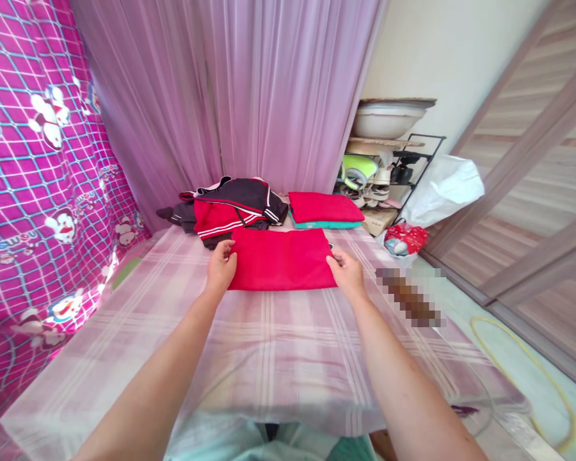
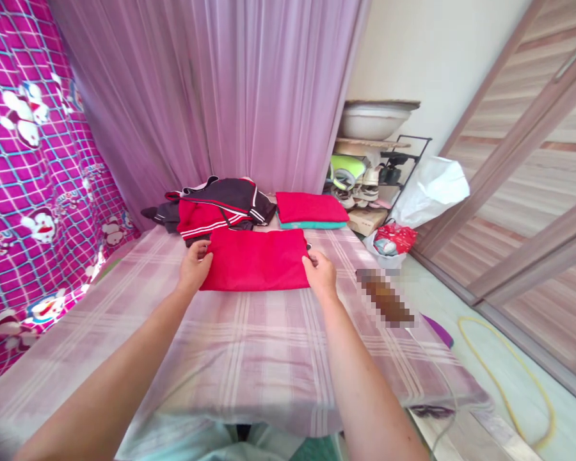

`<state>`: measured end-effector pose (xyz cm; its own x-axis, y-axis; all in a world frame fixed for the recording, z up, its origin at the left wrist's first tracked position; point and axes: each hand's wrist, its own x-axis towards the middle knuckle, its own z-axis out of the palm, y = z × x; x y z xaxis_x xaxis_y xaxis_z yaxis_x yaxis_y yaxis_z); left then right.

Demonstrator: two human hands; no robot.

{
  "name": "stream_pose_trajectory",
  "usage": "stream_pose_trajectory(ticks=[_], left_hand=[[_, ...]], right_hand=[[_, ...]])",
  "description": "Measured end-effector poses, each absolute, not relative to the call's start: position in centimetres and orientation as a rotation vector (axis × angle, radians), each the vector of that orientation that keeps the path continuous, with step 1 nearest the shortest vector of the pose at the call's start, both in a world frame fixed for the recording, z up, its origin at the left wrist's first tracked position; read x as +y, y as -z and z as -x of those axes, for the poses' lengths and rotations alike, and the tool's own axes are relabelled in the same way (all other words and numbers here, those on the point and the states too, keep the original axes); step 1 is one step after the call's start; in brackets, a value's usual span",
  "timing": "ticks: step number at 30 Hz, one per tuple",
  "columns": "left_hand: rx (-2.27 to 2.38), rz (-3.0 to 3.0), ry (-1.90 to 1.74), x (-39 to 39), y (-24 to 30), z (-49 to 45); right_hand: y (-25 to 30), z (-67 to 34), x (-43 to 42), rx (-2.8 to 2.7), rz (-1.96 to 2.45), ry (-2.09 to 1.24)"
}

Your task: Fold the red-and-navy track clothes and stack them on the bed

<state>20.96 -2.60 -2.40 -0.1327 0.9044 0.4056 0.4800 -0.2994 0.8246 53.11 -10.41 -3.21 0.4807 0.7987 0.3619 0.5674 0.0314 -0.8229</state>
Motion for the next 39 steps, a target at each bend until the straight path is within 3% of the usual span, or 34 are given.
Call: stream_pose_trajectory(ticks=[5,11,16,21,26,39], left_hand=[[1.692,-1.697,-1.163,-1.7,5.2,-19.7],[1.654,-2.207,-1.210,-0.4,1.3,-21.7],[1.697,-2.581,-0.813,0.0,-0.5,-27.2],[1.731,-2.601,-0.471,0.2,2.5,-28.2],[1.719,-2.627,-0.507,0.3,3.9,-27.3],[1.730,-2.630,-0.556,0.4,4.0,-27.5]], right_hand=[[6.2,-55.2,-10.9,-1.194,1.931,-0.356],[2.5,-53.1,-7.9,-1.346,1.846,0.061],[-1.0,-46.8,-3.4,-1.711,1.507,0.190],[1.9,-45.2,-2.5,-1.978,1.846,0.059],[4.4,-46.1,-3.3,-1.907,1.942,0.105],[3.9,-45.7,-3.0,-1.824,1.910,0.095]])
